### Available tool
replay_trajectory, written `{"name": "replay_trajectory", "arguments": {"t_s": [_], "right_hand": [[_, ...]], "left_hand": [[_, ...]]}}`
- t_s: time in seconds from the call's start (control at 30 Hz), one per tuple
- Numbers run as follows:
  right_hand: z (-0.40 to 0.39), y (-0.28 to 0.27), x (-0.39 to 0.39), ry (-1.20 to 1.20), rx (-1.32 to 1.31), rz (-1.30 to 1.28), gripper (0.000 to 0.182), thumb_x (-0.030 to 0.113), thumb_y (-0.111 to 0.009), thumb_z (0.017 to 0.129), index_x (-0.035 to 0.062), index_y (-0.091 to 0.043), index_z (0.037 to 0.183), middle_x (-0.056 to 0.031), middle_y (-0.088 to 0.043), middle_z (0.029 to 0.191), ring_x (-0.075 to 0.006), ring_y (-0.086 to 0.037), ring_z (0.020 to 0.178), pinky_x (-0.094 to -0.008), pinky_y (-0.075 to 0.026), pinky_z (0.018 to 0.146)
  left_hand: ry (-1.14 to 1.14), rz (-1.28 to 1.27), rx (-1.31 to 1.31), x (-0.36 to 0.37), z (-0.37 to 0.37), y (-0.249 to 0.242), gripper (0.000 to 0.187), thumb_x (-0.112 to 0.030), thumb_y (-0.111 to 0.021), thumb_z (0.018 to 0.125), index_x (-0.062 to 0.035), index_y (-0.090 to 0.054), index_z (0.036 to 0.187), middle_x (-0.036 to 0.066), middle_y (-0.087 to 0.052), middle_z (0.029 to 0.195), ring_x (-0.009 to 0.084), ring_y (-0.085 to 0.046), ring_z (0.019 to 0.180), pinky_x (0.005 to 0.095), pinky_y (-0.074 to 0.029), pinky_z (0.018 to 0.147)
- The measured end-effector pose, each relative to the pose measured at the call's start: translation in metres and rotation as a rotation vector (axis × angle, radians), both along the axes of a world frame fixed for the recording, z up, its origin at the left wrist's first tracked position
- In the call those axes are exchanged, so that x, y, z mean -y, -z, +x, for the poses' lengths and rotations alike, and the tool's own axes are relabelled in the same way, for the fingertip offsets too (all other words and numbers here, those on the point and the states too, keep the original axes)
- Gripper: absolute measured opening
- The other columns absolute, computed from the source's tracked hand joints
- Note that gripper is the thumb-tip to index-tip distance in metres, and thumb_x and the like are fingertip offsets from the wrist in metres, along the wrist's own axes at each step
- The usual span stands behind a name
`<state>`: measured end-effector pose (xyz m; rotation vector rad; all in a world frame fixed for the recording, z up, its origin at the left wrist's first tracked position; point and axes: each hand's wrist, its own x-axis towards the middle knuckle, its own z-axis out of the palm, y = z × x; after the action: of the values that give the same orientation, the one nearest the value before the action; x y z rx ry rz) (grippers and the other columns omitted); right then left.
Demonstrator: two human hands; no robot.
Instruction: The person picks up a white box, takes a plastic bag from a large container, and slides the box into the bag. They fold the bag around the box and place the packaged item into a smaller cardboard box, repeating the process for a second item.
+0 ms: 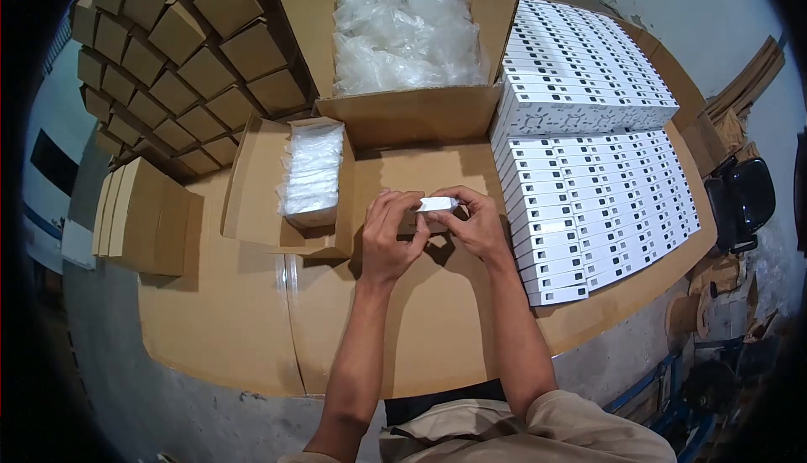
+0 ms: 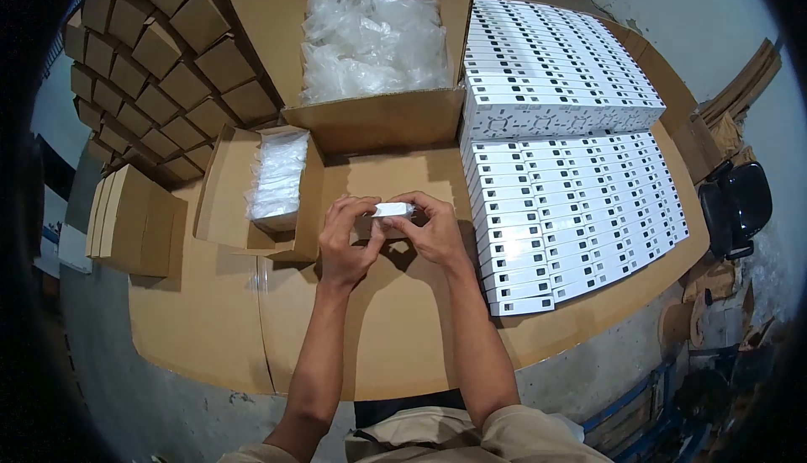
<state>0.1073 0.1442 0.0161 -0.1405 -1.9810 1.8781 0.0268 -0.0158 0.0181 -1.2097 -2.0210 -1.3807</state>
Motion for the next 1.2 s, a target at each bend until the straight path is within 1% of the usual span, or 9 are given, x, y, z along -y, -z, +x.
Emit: {"name": "replay_trajectory", "arguments": {"t_s": [0.13, 0.23, 0.33, 0.47, 0.57, 0.87, 0.97, 1.07, 1.2], "right_hand": [[-0.001, 0.006, 0.000, -0.021, -0.005, -0.079, 0.026, 0.003, -0.079, 0.088, -0.0017, -0.069, 0.111, -0.0098, -0.073, 0.109, -0.0140, -0.069, 0.099, -0.0283, -0.059, 0.084], [-0.004, 0.003, -0.003, 0.039, -0.123, 0.205, 0.030, 0.002, -0.079, 0.086, 0.0007, -0.069, 0.115, -0.0095, -0.070, 0.120, -0.0164, -0.067, 0.110, -0.0314, -0.058, 0.089], [0.000, -0.011, 0.007, 0.028, -0.082, -0.006, 0.029, -0.002, -0.075, 0.085, 0.0028, -0.071, 0.114, -0.0084, -0.068, 0.126, -0.0185, -0.064, 0.117, -0.0324, -0.057, 0.092], [-0.001, -0.003, 0.004, -0.011, -0.079, 0.033, 0.028, -0.006, -0.069, 0.084, 0.0032, -0.073, 0.110, -0.0083, -0.069, 0.123, -0.0182, -0.066, 0.111, -0.0300, -0.056, 0.087], [-0.002, 0.001, 0.003, 0.035, -0.099, 0.109, 0.027, -0.007, -0.067, 0.081, 0.0035, -0.075, 0.105, -0.0077, -0.070, 0.117, -0.0172, -0.066, 0.104, -0.0290, -0.055, 0.082], [-0.002, -0.003, 0.001, 0.113, -0.122, 0.269, 0.025, -0.005, -0.071, 0.080, 0.0062, -0.076, 0.102, -0.0055, -0.071, 0.103, -0.0120, -0.063, 0.090, -0.0246, -0.049, 0.068], [-0.001, -0.005, 0.000, 0.122, -0.081, 0.269, 0.025, -0.004, -0.073, 0.080, 0.0065, -0.076, 0.102, -0.0049, -0.072, 0.104, -0.0107, -0.061, 0.087, -0.0242, -0.049, 0.068], [-0.001, -0.001, 0.001, 0.122, -0.097, 0.195, 0.025, -0.005, -0.074, 0.081, 0.0054, -0.076, 0.104, -0.0046, -0.072, 0.105, -0.0100, -0.061, 0.086, -0.0239, -0.049, 0.070], [-0.001, 0.003, -0.002, 0.159, -0.141, 0.062, 0.023, -0.007, -0.072, 0.086, 0.0011, -0.073, 0.108, -0.0061, -0.071, 0.108, -0.0109, -0.063, 0.090, -0.0236, -0.051, 0.075]], "left_hand": [[0.039, 0.046, 0.165, 0.000, -0.001, 0.001, 0.027, 0.000, -0.073, 0.078, -0.0012, -0.066, 0.104, 0.012, -0.072, 0.102, 0.0310, -0.069, 0.098, 0.0454, -0.052, 0.099], [0.084, 0.083, 0.431, 0.001, 0.002, -0.005, 0.026, 0.000, -0.071, 0.080, -0.0005, -0.065, 0.105, 0.012, -0.072, 0.100, 0.0278, -0.070, 0.096, 0.0414, -0.052, 0.098], [0.138, 0.131, 0.592, 0.001, -0.001, 0.000, 0.029, 0.000, -0.069, 0.081, 0.0002, -0.064, 0.109, 0.012, -0.071, 0.102, 0.0236, -0.068, 0.098, 0.0365, -0.051, 0.096], [0.204, 0.127, 0.639, 0.002, -0.010, 0.014, 0.040, 0.004, -0.064, 0.084, 0.0014, -0.055, 0.123, 0.010, -0.060, 0.116, 0.0178, -0.059, 0.110, 0.0309, -0.047, 0.097], [0.200, 0.106, 0.659, 0.001, -0.009, 0.011, 0.040, 0.004, -0.063, 0.085, 0.0014, -0.054, 0.124, 0.010, -0.059, 0.118, 0.0165, -0.056, 0.112, 0.0299, -0.045, 0.098], [0.166, 0.099, 0.692, 0.002, -0.006, 0.014, 0.046, 0.002, -0.063, 0.087, -0.0022, -0.050, 0.131, 0.008, -0.058, 0.112, 0.0158, -0.058, 0.104, 0.0298, -0.048, 0.090], [0.096, 0.139, 0.642, 0.002, 0.001, 0.013, 0.049, -0.001, -0.067, 0.084, -0.0046, -0.051, 0.130, 0.015, -0.064, 0.110, 0.0210, -0.064, 0.101, 0.0355, -0.052, 0.089], [0.075, 0.086, 0.732, 0.008, 0.009, 0.008, 0.060, -0.002, -0.069, 0.085, -0.0052, -0.044, 0.139, 0.020, -0.063, 0.118, 0.0268, -0.066, 0.105, 0.0384, -0.052, 0.090], [-0.077, 0.060, 0.618, 0.014, 0.027, 0.021, 0.073, 0.001, -0.069, 0.085, -0.0018, -0.035, 0.151, 0.024, -0.054, 0.137, 0.0324, -0.056, 0.124, 0.0403, -0.046, 0.104]]}}
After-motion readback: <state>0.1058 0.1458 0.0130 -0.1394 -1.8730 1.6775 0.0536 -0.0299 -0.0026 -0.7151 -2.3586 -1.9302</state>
